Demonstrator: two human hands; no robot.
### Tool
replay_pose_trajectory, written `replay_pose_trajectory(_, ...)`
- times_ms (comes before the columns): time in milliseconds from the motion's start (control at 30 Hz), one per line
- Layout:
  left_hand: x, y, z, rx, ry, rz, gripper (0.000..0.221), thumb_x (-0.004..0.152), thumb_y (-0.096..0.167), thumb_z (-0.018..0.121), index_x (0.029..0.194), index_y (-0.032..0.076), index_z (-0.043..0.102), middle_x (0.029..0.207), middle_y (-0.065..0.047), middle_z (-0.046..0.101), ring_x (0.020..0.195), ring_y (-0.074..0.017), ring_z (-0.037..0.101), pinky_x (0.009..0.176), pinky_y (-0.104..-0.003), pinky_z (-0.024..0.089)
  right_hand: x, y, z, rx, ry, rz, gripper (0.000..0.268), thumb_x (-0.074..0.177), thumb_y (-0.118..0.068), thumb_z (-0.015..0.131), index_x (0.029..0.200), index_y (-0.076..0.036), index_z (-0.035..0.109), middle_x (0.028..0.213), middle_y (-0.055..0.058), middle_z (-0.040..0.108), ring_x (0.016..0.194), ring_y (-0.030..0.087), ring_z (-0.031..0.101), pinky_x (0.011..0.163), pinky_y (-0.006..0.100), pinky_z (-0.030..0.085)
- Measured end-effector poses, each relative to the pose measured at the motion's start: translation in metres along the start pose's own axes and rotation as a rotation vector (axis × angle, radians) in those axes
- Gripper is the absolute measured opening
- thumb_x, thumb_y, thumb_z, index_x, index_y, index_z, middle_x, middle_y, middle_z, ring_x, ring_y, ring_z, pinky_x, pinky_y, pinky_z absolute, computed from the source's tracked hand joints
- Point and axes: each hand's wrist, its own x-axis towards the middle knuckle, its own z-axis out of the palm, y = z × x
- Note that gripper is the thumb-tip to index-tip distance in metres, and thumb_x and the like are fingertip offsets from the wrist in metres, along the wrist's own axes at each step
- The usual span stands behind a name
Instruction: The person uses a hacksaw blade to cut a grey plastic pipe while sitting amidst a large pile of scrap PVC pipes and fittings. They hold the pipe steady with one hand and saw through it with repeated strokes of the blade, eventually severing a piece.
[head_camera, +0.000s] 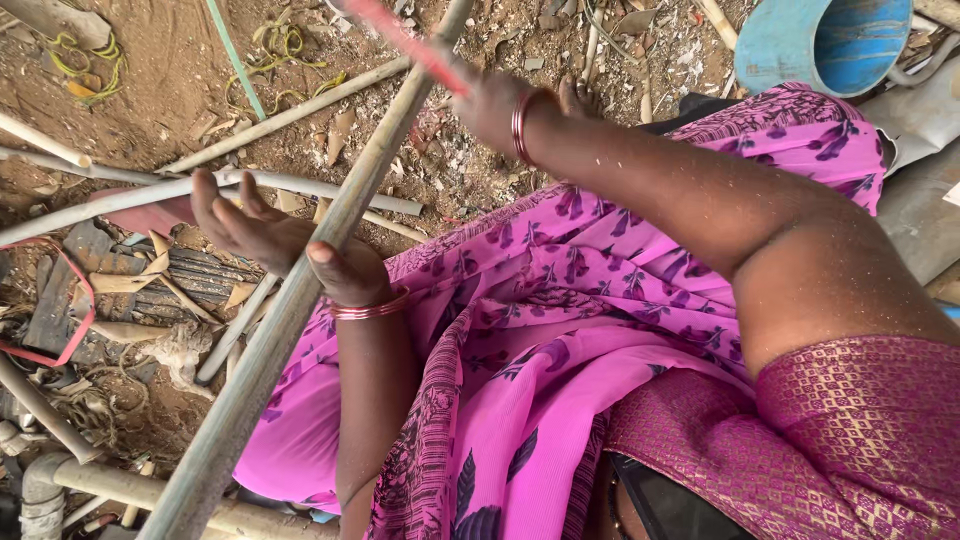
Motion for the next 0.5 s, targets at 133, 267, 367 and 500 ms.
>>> replay_pose_trajectory(133, -0.001, 0.005, -0.005, -0.055, -0.003, -0.035, 0.082, 0.098, 0.072, 0.043, 0.164, 0.025, 0.035, 0.163, -0.008, 0.036, 0.15, -0.0199, 0.035, 0.119, -0.045, 0.041, -0.044, -0.016, 0.03, 0.114, -0.089, -0.417, 0.07, 0.103, -0.023, 0.048, 0.164, -0.028, 0.013, 0.135, 0.018, 0.06, 0.048, 0.009, 0.054, 0.039, 0.023, 0.051)
replay_pose_trajectory(267, 0.005, 0.005, -0.001, -0.096, 0.006, -0.032, 0.086, 0.095, 0.071, 0.048, 0.164, 0.021, 0.035, 0.161, -0.01, 0.039, 0.148, -0.0204, 0.037, 0.118, -0.047, 0.042, 0.005, 0.004, 0.008, 0.036, -0.127, 0.025, 0.066, 0.108, -0.027, 0.045, 0.165, -0.034, 0.013, 0.081, 0.013, 0.07, 0.054, 0.014, 0.057, 0.043, 0.029, 0.049)
replay_pose_trajectory(367, 0.011, 0.017, 0.003, -0.103, -0.013, -0.071, 0.091, 0.093, 0.073, 0.049, 0.163, 0.016, 0.035, 0.159, -0.011, 0.04, 0.147, -0.0205, 0.038, 0.118, -0.046, 0.042, 0.027, 0.034, -0.001, 0.002, 0.002, 0.087, 0.07, 0.104, -0.027, 0.046, 0.165, -0.033, 0.011, 0.08, 0.011, 0.067, 0.056, 0.014, 0.061, 0.046, 0.033, 0.049)
replay_pose_trajectory(500, 0.05, 0.044, 0.001, -0.24, -0.008, 0.008, 0.101, 0.086, 0.076, 0.054, 0.161, 0.014, 0.023, 0.149, -0.015, 0.048, 0.137, -0.0253, 0.051, 0.105, -0.046, 0.056, 0.036, 0.049, 0.002, 0.067, 0.08, 0.054, 0.071, 0.103, -0.026, 0.047, 0.166, -0.032, 0.015, 0.086, 0.009, 0.068, 0.061, 0.014, 0.062, 0.052, 0.034, 0.054)
